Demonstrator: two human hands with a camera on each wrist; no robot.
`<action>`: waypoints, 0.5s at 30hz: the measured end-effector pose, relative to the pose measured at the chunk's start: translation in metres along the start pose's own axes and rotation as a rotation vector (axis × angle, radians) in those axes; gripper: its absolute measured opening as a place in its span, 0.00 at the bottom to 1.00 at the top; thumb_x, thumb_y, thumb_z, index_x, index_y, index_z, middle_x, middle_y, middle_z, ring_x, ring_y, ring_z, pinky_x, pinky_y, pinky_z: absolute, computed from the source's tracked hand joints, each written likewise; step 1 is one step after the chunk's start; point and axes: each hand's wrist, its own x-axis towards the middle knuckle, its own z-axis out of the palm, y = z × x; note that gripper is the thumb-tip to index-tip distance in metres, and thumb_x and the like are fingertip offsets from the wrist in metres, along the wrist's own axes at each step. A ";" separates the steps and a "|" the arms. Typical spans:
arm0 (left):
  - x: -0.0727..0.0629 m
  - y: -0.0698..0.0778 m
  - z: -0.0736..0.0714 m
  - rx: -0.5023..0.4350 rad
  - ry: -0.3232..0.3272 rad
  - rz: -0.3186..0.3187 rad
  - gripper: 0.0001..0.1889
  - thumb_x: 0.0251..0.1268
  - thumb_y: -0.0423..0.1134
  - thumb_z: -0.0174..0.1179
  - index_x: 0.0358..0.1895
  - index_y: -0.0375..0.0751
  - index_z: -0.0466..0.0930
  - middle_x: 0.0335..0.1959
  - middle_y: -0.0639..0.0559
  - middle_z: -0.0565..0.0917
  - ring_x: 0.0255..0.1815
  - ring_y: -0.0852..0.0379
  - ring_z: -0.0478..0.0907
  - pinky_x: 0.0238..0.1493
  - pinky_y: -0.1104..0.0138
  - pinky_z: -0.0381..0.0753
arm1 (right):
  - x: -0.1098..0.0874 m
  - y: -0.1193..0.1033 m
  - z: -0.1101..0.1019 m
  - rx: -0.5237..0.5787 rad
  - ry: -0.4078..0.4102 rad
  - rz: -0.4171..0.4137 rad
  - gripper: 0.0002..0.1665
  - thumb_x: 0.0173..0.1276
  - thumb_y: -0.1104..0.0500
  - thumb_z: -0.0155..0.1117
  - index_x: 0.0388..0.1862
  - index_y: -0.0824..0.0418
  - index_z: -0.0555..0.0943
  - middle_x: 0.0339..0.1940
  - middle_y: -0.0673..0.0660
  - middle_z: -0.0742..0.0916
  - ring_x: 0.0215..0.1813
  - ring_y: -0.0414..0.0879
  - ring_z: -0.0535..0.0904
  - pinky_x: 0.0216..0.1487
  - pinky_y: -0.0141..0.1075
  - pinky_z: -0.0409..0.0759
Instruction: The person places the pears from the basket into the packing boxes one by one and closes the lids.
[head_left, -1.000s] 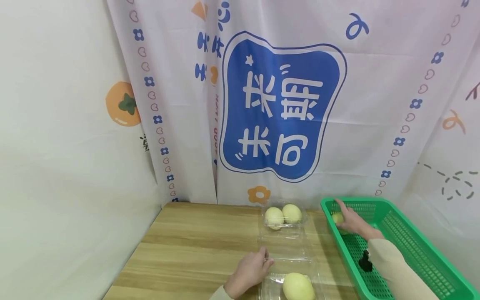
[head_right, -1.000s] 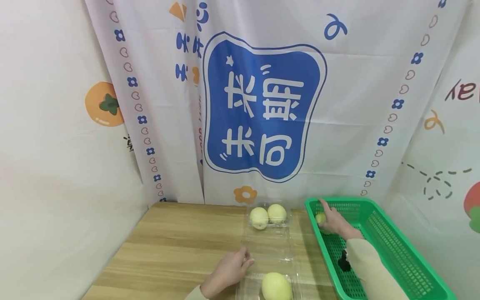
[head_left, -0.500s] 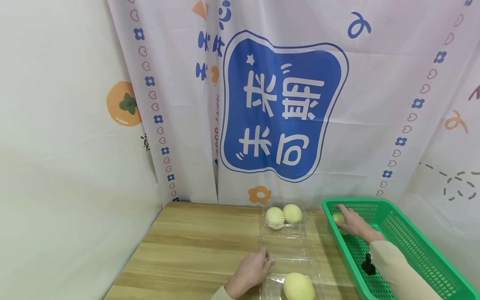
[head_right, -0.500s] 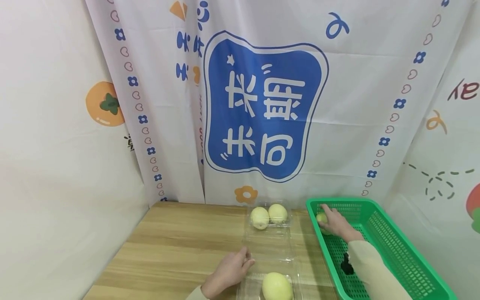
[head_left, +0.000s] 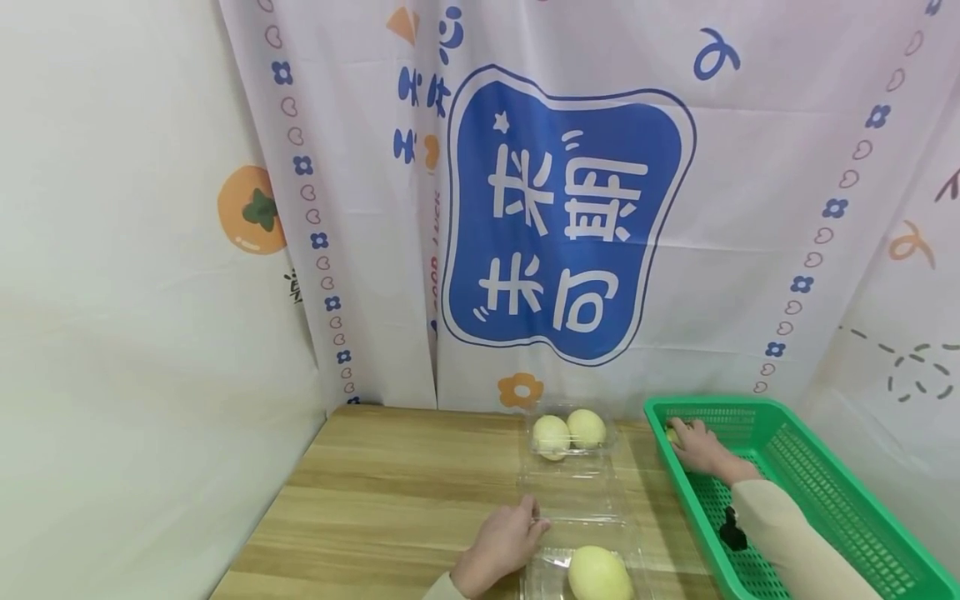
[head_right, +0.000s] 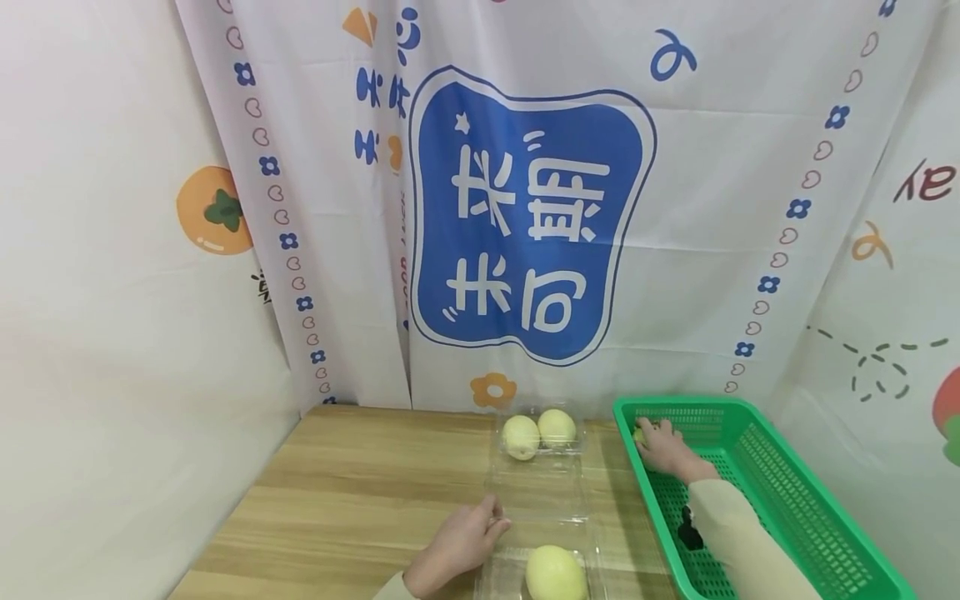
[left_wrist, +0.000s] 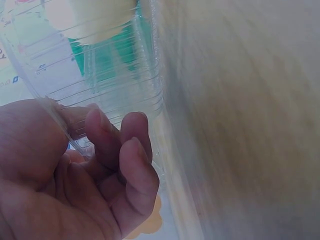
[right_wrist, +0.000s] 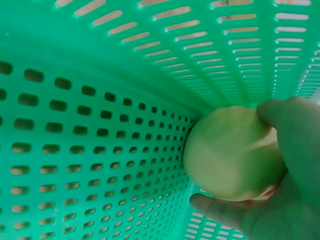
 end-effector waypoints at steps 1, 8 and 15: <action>0.000 0.000 0.000 0.000 -0.002 -0.002 0.13 0.70 0.49 0.57 0.43 0.43 0.75 0.19 0.59 0.73 0.18 0.65 0.66 0.20 0.72 0.67 | 0.000 0.000 0.000 0.008 -0.006 0.006 0.26 0.76 0.57 0.52 0.66 0.71 0.65 0.59 0.85 0.67 0.61 0.83 0.63 0.52 0.72 0.68; 0.000 0.002 -0.002 0.016 -0.008 0.006 0.13 0.70 0.49 0.57 0.43 0.43 0.75 0.20 0.58 0.74 0.18 0.65 0.66 0.21 0.72 0.67 | 0.003 0.005 -0.003 0.063 -0.019 0.117 0.26 0.75 0.53 0.47 0.65 0.68 0.67 0.59 0.88 0.64 0.58 0.87 0.62 0.47 0.75 0.69; 0.000 0.000 -0.001 -0.021 -0.016 0.008 0.13 0.71 0.48 0.56 0.44 0.41 0.75 0.19 0.58 0.72 0.17 0.65 0.64 0.19 0.73 0.66 | 0.004 0.010 -0.004 0.074 0.013 0.092 0.27 0.72 0.53 0.49 0.62 0.70 0.71 0.55 0.81 0.75 0.53 0.76 0.73 0.41 0.62 0.77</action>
